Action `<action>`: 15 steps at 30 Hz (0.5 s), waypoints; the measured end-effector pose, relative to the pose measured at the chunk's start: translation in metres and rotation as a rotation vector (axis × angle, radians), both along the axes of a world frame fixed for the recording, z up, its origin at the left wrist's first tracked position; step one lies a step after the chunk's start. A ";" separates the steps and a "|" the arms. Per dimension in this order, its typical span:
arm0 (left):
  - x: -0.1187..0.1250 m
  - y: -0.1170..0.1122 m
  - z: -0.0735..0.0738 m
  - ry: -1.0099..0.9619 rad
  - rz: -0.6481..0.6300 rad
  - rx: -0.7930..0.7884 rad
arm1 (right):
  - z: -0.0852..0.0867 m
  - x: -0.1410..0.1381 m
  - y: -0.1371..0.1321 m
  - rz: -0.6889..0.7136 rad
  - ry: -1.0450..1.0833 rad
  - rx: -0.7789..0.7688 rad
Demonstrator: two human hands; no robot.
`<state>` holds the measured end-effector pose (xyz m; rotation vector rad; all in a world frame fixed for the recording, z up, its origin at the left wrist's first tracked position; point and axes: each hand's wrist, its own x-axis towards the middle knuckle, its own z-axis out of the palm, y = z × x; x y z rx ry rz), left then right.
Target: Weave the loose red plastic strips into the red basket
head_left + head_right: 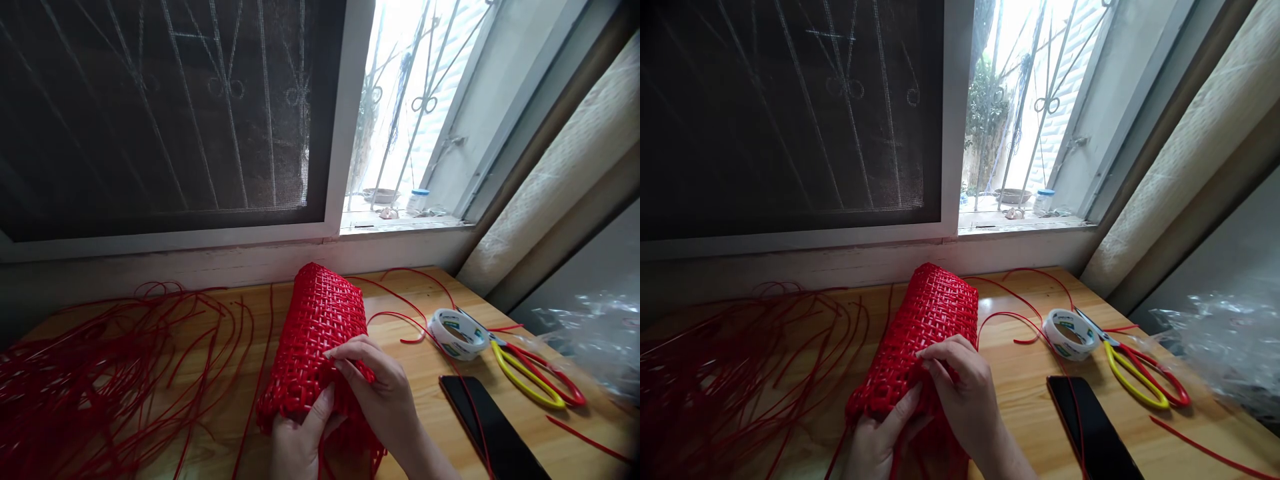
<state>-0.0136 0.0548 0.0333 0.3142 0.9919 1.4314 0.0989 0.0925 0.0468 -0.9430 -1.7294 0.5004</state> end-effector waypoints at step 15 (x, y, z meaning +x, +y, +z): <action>-0.009 0.001 0.014 0.073 -0.065 0.023 | 0.012 0.002 -0.003 0.098 -0.290 0.300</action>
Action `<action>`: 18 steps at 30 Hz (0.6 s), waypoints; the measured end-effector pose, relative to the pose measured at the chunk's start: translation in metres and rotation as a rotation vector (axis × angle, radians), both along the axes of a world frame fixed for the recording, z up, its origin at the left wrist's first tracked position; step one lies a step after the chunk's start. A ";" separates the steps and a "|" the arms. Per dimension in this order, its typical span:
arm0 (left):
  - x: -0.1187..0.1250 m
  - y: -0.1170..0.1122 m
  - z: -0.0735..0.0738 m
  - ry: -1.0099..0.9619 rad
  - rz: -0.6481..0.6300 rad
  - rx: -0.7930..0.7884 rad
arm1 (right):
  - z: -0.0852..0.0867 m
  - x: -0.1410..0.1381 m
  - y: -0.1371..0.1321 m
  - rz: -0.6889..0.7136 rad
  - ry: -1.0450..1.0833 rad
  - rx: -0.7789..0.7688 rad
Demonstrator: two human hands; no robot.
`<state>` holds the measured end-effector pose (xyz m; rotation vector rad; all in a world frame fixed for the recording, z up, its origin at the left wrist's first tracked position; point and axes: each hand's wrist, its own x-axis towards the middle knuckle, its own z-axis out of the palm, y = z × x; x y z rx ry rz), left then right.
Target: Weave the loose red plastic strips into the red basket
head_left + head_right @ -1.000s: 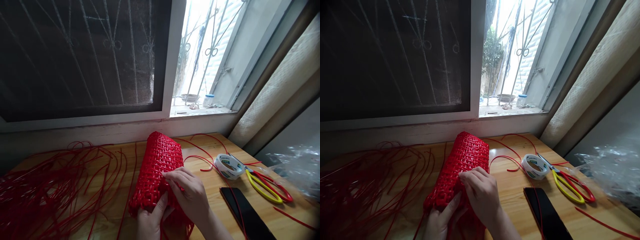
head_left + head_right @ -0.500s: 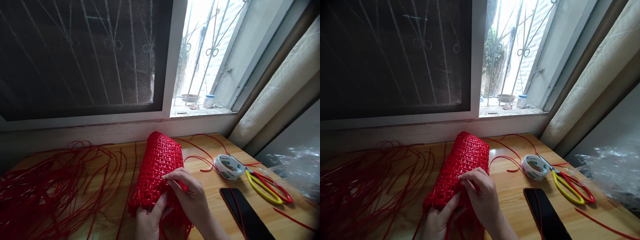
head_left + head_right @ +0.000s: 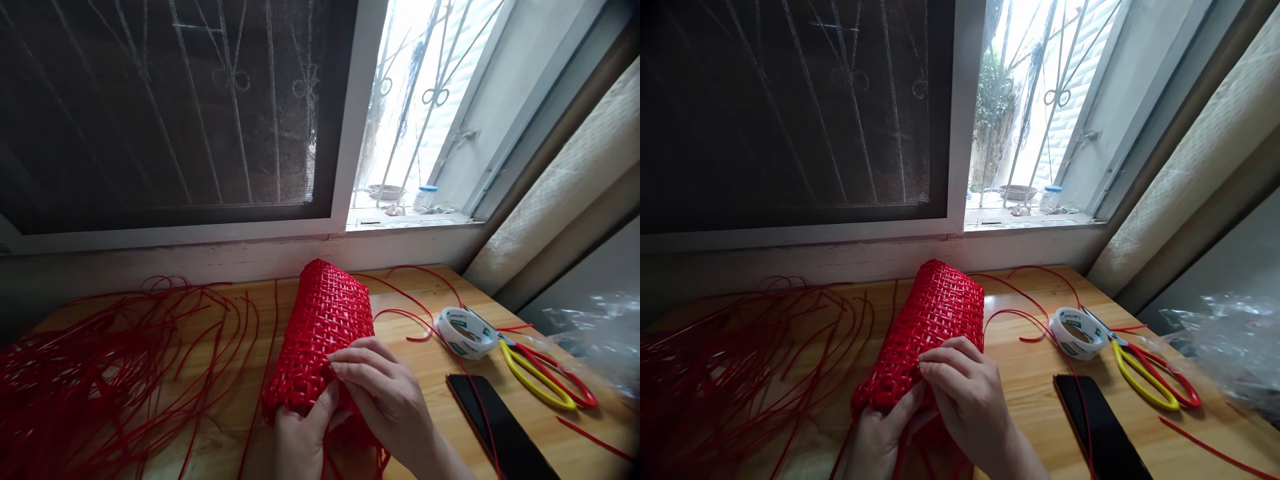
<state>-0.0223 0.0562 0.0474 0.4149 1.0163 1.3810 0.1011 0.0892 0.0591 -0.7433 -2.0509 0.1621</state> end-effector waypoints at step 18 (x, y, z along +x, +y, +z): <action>0.002 -0.001 -0.010 -0.022 0.037 -0.008 | -0.002 -0.003 -0.001 -0.060 -0.003 -0.070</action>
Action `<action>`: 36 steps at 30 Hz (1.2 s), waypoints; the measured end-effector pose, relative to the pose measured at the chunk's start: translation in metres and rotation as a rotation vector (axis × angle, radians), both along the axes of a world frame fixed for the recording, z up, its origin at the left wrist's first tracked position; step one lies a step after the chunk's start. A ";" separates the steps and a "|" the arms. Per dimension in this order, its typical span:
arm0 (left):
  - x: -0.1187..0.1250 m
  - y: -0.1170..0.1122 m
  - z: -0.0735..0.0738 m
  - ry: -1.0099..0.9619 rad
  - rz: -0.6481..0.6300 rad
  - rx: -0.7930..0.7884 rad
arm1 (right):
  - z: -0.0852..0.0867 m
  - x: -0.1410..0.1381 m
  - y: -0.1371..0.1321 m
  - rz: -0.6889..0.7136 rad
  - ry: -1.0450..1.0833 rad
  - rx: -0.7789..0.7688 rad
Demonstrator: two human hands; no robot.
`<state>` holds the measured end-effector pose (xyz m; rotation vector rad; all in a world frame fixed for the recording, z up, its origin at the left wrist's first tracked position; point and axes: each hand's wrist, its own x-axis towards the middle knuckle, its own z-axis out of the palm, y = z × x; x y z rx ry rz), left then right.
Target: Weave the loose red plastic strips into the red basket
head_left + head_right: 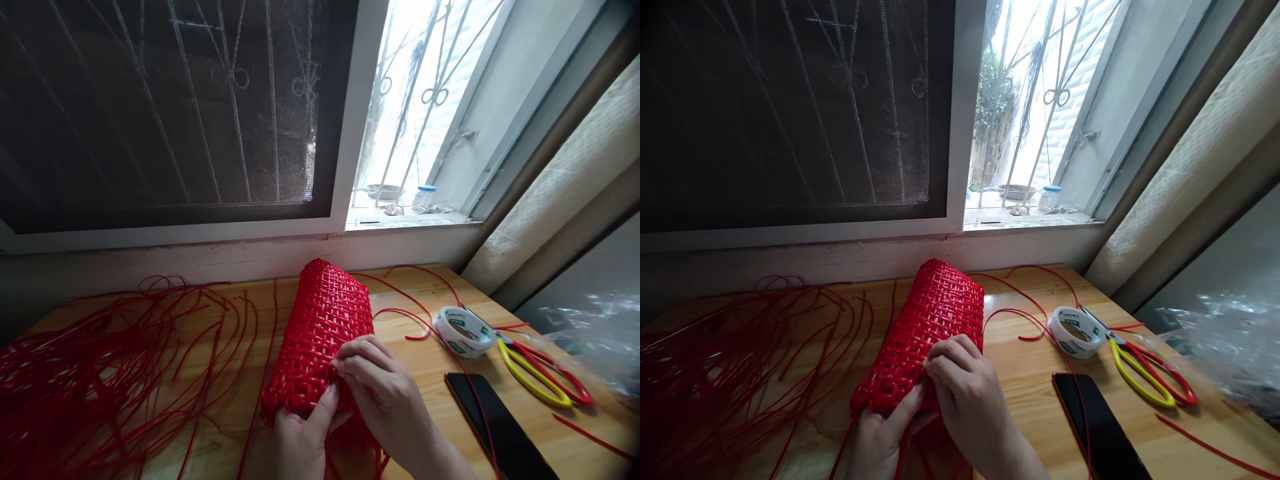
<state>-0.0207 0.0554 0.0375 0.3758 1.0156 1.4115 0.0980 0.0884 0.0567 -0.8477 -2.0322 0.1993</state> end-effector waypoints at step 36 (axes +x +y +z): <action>0.003 -0.002 -0.010 -0.048 0.044 -0.110 | -0.011 -0.011 -0.004 -0.117 0.202 -0.466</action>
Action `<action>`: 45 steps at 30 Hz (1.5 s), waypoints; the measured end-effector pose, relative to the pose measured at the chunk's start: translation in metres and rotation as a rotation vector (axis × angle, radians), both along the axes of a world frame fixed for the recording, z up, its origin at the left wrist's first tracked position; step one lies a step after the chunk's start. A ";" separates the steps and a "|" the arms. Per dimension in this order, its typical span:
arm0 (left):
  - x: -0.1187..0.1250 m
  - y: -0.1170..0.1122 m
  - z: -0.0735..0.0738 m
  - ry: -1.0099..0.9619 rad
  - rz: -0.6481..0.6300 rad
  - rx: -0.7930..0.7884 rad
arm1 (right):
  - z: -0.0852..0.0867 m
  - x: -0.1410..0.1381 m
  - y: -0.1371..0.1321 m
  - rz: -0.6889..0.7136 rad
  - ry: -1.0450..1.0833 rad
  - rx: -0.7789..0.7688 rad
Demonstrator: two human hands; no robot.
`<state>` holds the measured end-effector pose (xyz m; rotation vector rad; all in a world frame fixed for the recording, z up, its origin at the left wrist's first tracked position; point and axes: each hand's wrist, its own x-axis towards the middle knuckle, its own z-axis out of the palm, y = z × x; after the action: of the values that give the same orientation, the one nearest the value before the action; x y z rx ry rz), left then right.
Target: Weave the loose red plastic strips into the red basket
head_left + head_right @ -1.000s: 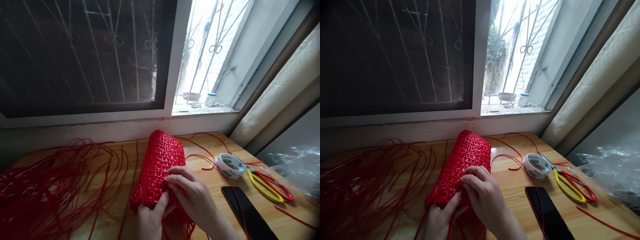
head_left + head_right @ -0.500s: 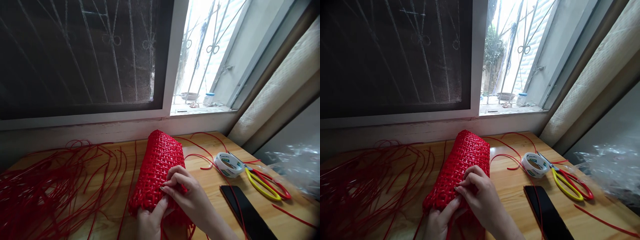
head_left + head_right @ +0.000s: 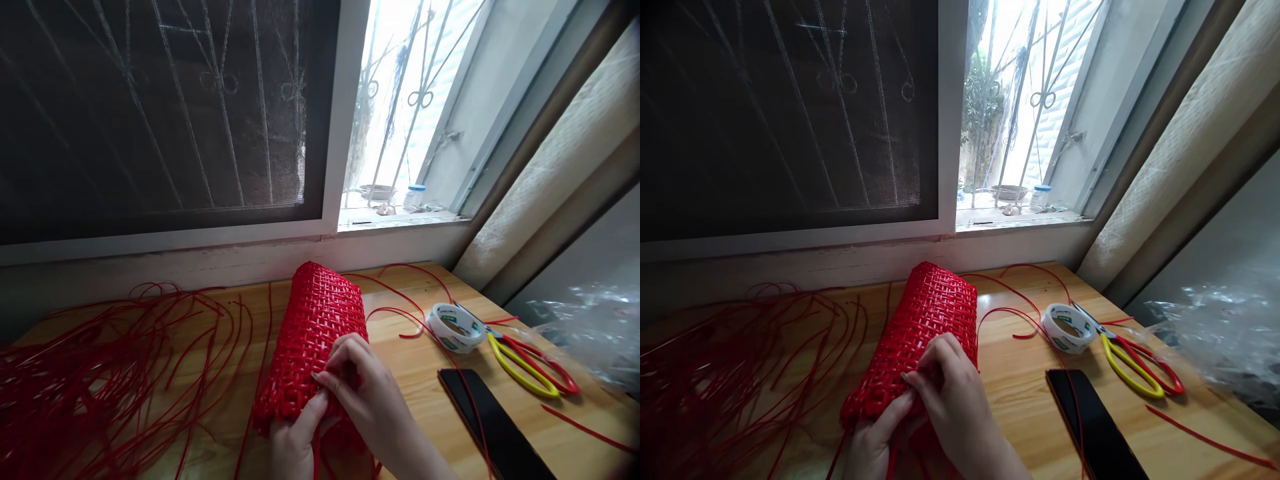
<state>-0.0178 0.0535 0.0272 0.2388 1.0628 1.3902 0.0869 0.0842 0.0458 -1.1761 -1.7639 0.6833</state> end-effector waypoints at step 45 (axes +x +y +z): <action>0.016 -0.003 -0.013 -0.015 -0.005 0.102 | 0.004 0.028 0.019 -0.104 -0.431 0.602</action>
<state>-0.0014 0.0509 0.0139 0.3043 0.9794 1.4414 0.1146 0.1032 0.0498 -1.0184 -2.0389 -0.1885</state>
